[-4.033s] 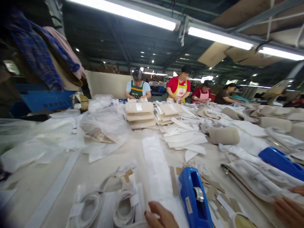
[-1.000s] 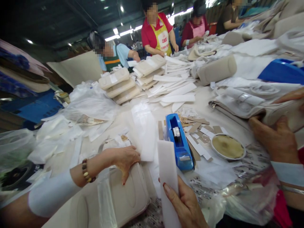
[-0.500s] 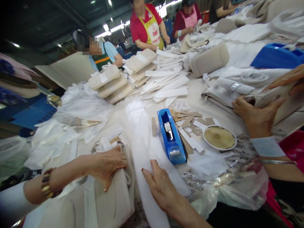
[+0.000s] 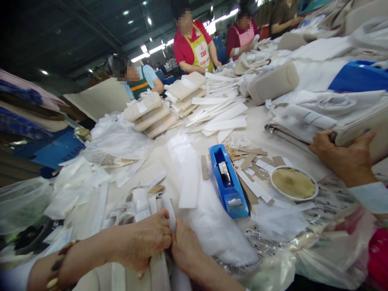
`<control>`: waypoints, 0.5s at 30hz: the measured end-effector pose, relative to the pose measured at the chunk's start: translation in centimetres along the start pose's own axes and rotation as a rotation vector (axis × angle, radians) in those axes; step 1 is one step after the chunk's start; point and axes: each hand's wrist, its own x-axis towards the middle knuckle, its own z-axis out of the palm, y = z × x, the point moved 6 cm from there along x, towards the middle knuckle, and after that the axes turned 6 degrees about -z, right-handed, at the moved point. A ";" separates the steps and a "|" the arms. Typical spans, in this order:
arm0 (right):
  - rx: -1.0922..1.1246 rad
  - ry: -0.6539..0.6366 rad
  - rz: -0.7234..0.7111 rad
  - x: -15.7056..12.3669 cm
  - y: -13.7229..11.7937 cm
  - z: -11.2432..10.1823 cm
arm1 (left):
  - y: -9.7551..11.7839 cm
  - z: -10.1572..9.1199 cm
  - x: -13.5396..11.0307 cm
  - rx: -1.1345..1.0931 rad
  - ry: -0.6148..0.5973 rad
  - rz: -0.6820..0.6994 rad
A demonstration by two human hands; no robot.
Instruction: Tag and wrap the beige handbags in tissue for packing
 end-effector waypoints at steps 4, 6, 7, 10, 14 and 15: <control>-0.139 -0.083 -0.051 1.6 -0.5 0.8 | -0.9 1.0 -0.2 0.039 -0.020 -0.018; -0.209 -0.094 -0.081 1.4 -0.8 0.5 | -1.9 1.2 -2.4 -0.038 0.081 -0.043; -0.234 -0.093 -0.091 1.1 -0.8 0.3 | -2.5 1.6 -4.1 -0.069 0.155 -0.074; -0.259 -0.097 -0.102 -0.5 -0.6 -0.1 | -5.2 3.9 -11.1 -0.130 0.526 -0.384; -0.136 -0.106 -0.062 -2.4 0.3 0.0 | -8.8 11.8 -20.6 -0.597 1.045 -1.153; -0.090 -0.101 -0.036 -2.6 0.5 0.0 | -8.9 14.4 -21.2 -0.841 1.069 -1.254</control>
